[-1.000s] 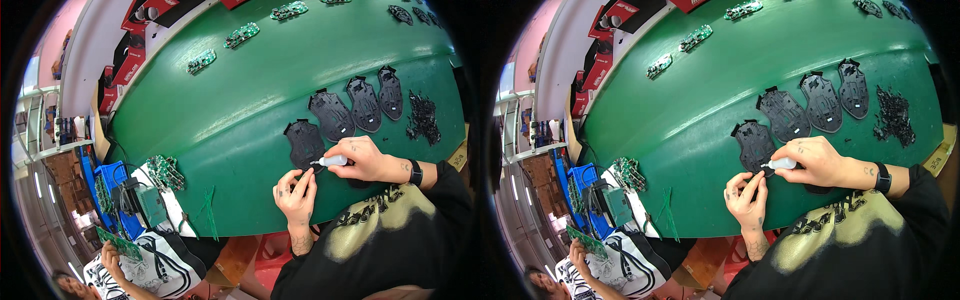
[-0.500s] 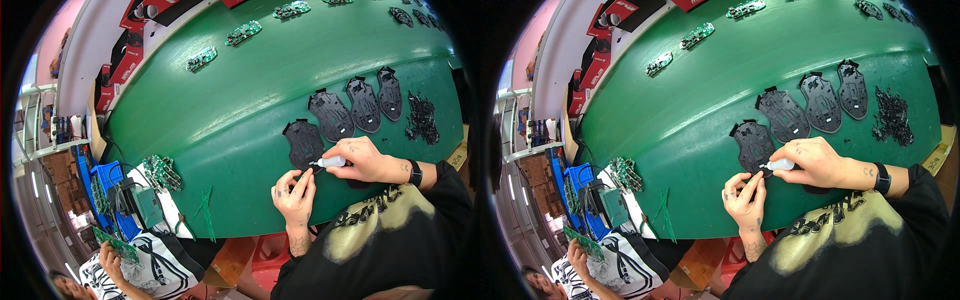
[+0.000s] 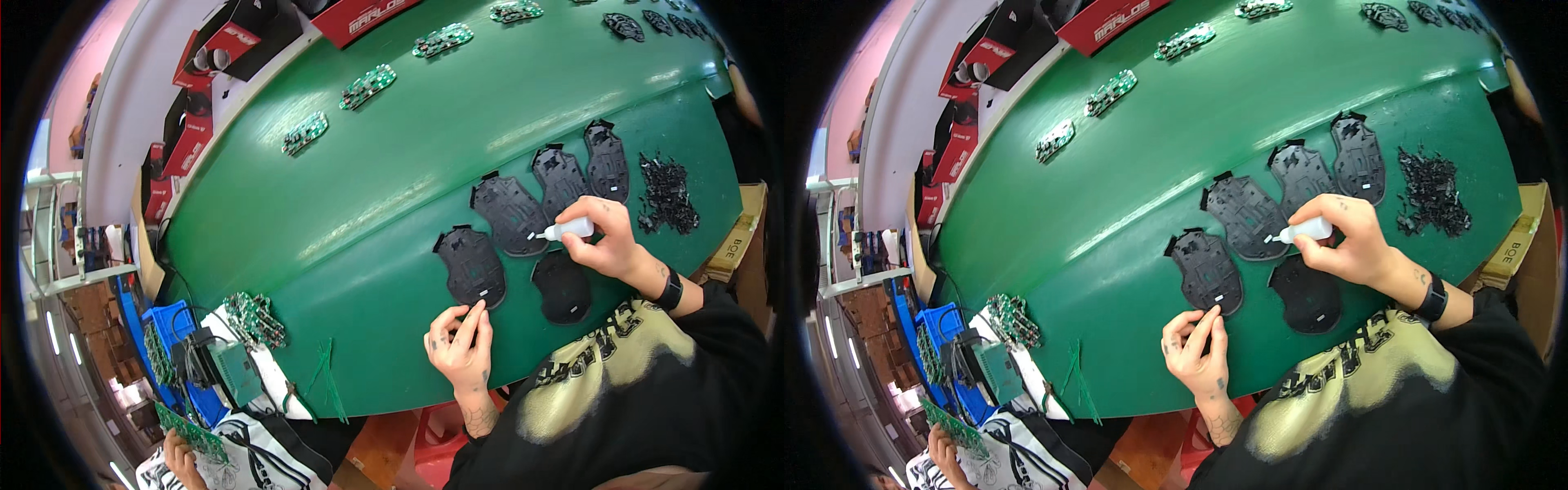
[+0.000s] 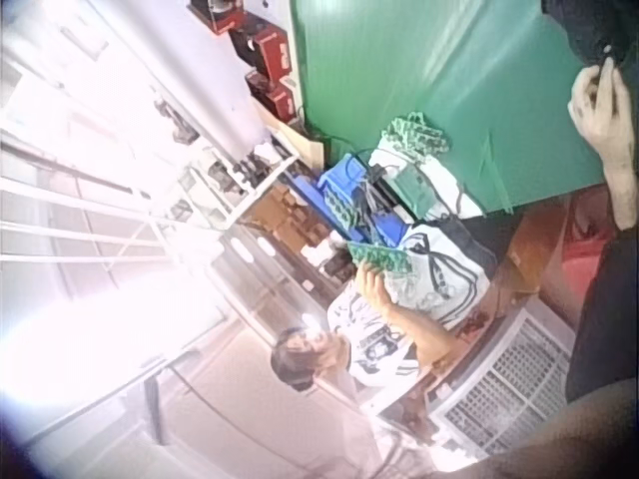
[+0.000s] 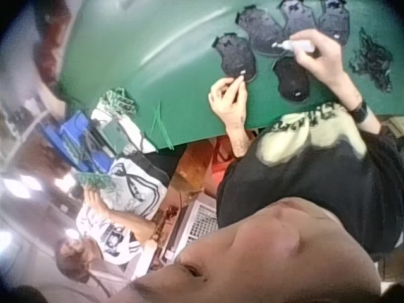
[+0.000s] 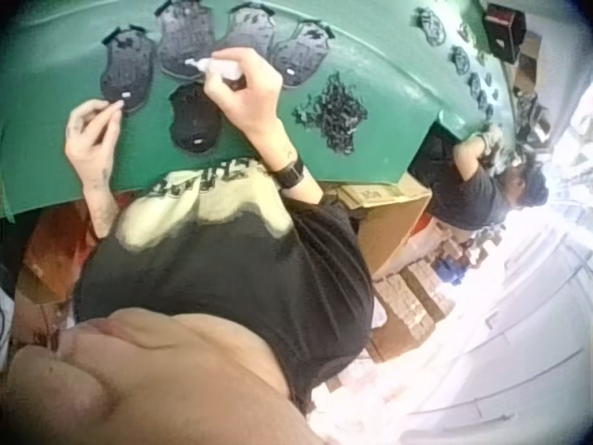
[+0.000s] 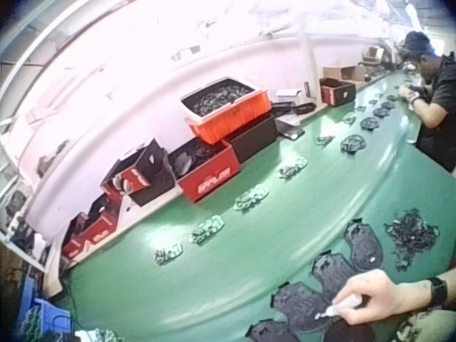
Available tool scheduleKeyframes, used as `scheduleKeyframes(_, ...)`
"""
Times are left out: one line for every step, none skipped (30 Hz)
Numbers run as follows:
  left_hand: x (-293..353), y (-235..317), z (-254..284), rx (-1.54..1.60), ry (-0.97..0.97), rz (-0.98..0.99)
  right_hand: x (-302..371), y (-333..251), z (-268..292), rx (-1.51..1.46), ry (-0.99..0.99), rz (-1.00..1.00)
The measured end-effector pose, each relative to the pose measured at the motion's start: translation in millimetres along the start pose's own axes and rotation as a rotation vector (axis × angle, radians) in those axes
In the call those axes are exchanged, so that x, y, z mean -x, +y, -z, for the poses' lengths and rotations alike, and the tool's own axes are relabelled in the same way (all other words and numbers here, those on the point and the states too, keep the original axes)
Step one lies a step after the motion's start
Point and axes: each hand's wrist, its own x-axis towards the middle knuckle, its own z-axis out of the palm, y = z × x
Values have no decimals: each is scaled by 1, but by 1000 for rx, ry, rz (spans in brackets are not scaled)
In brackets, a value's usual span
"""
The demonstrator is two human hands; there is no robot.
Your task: Assembling electronic components onto plastic mouse shells at a factory workbench.
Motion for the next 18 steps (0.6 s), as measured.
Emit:
scheduleKeyframes(1,0,0,-3,4,-2,1,2,-2,2,2,-3)
scheduleKeyframes(1,-1,0,-6,9,-4,1,4,-2,4,3,-6)
scheduleKeyframes(2,-1,0,-4,11,-7,1,4,-3,7,6,-3)
scheduleKeyframes(2,-1,0,-3,8,-1,1,5,-3,8,9,0)
scheduleKeyframes(2,0,-1,-3,5,5,1,5,-3,10,12,4)
scheduleKeyframes(1,0,-1,-3,5,4,0,6,-4,9,13,4)
scheduleKeyframes(1,1,-1,-7,6,2,-1,6,-5,19,19,22)
scheduleKeyframes(0,1,-1,-10,6,0,-1,7,-5,30,25,39)
scheduleKeyframes(0,1,-1,-10,6,0,-2,6,-5,30,25,39)
scheduleKeyframes(0,0,-1,-4,7,6,-2,6,-5,35,10,37)
scheduleKeyframes(0,0,-1,2,8,12,-3,5,-4,41,-4,36)
scheduleKeyframes(0,0,-1,2,7,12,-3,4,-4,42,-4,35)
scheduleKeyframes(0,0,-1,1,4,10,-2,3,-3,41,-8,20)
scheduleKeyframes(0,0,-1,-1,1,8,-2,3,-3,40,-12,4)
scheduleKeyframes(0,0,-1,0,0,7,-2,3,-3,41,-11,4)
scheduleKeyframes(0,0,-2,8,4,16,-3,4,-3,45,-9,22)
scheduleKeyframes(0,0,-2,16,8,25,-4,4,-3,48,-6,41)
scheduleKeyframes(1,-1,-3,16,8,25,-4,4,-3,48,-6,41)
